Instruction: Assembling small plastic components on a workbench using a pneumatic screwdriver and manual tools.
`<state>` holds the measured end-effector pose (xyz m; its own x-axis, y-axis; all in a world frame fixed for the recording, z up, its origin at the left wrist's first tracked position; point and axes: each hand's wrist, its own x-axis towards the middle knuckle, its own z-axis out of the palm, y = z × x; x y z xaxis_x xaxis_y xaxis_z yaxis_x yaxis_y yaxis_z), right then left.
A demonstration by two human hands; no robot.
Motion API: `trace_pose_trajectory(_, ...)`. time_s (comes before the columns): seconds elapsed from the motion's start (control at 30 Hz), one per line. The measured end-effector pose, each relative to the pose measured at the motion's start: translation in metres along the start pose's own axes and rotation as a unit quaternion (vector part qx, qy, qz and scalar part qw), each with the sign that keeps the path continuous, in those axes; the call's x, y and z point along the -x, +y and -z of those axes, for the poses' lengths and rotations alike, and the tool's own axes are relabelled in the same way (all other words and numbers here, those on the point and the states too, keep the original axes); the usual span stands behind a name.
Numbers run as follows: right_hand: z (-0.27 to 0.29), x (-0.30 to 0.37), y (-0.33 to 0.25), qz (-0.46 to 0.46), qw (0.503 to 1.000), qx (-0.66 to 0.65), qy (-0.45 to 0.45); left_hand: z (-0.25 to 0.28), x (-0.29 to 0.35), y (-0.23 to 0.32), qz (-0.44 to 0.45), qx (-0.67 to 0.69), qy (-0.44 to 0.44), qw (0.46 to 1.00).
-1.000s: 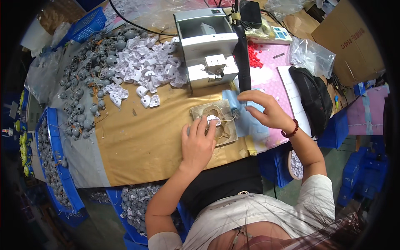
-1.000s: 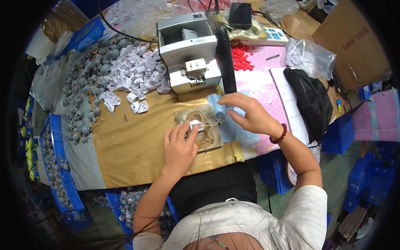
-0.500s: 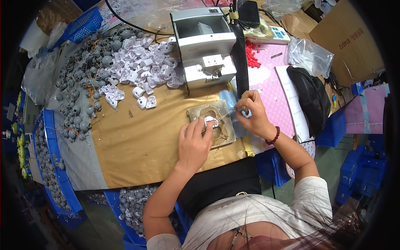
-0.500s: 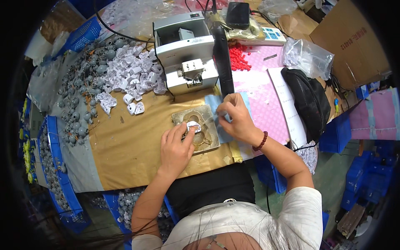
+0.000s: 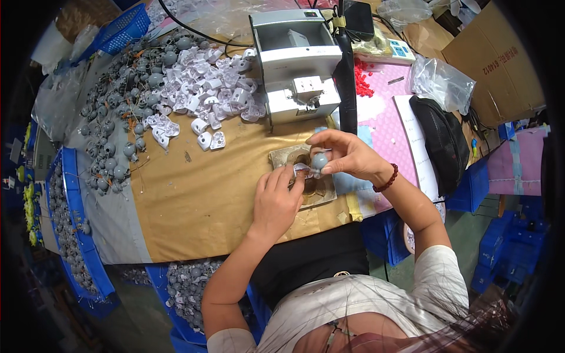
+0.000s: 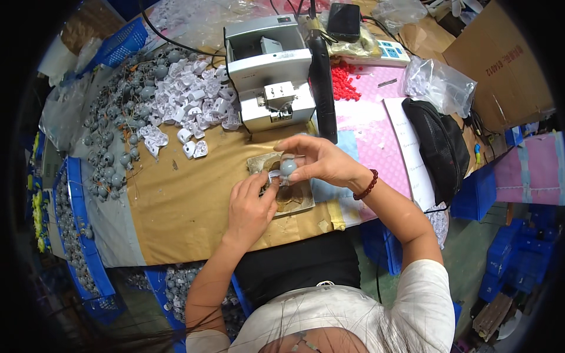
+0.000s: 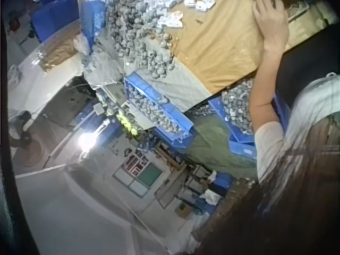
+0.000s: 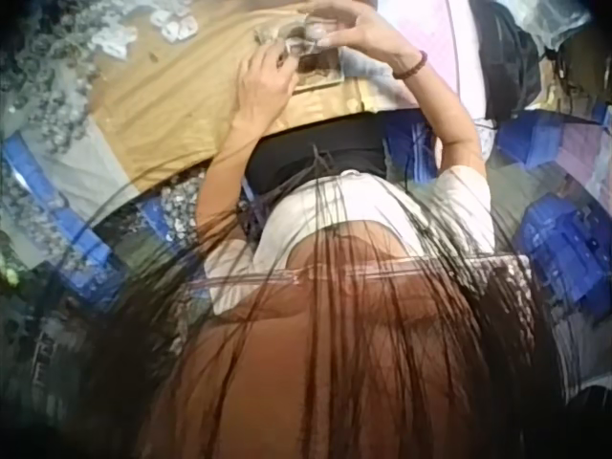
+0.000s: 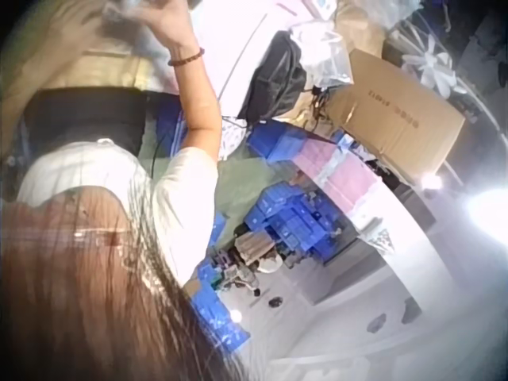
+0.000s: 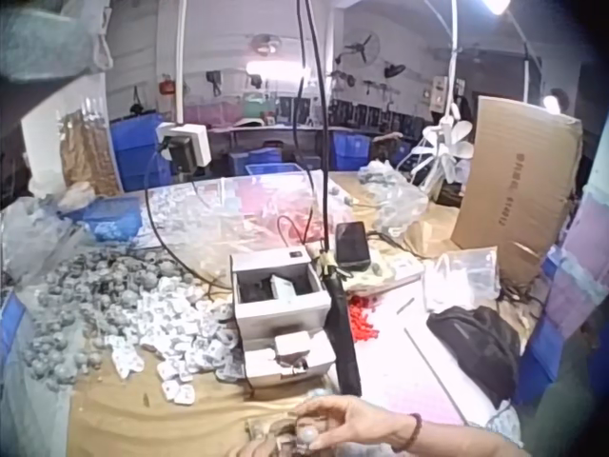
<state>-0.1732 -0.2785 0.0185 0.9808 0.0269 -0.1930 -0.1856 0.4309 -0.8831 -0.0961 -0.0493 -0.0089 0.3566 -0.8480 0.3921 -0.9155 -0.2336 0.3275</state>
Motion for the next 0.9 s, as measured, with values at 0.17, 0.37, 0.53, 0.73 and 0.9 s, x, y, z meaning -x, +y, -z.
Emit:
trace_pose_trajectory(0.17,-0.007,-0.011,-0.006,0.012,0.916,0.401,0.013,0.002,-0.003,-0.003,0.008,0.031,0.006,0.999)
trace_pose_trajectory(0.37,-0.014,-0.015,0.001,0.102,0.836,0.538,0.035,0.002,-0.008,-0.005,0.01,0.052,0.02,0.998)
trace_pose_trajectory(0.53,-0.02,-0.011,0.005,0.119,0.823,0.551,0.063,0.003,-0.024,0.001,0.097,0.081,0.018,0.992)
trace_pose_trajectory(0.73,0.004,-0.012,-0.005,0.415,0.655,0.599,0.203,-0.001,-0.033,0.005,0.106,0.033,0.007,0.994)
trace_pose_trajectory(0.9,0.046,-0.038,-0.007,0.241,0.815,0.375,0.371,-0.003,-0.033,0.007,0.106,0.042,0.021,0.993)
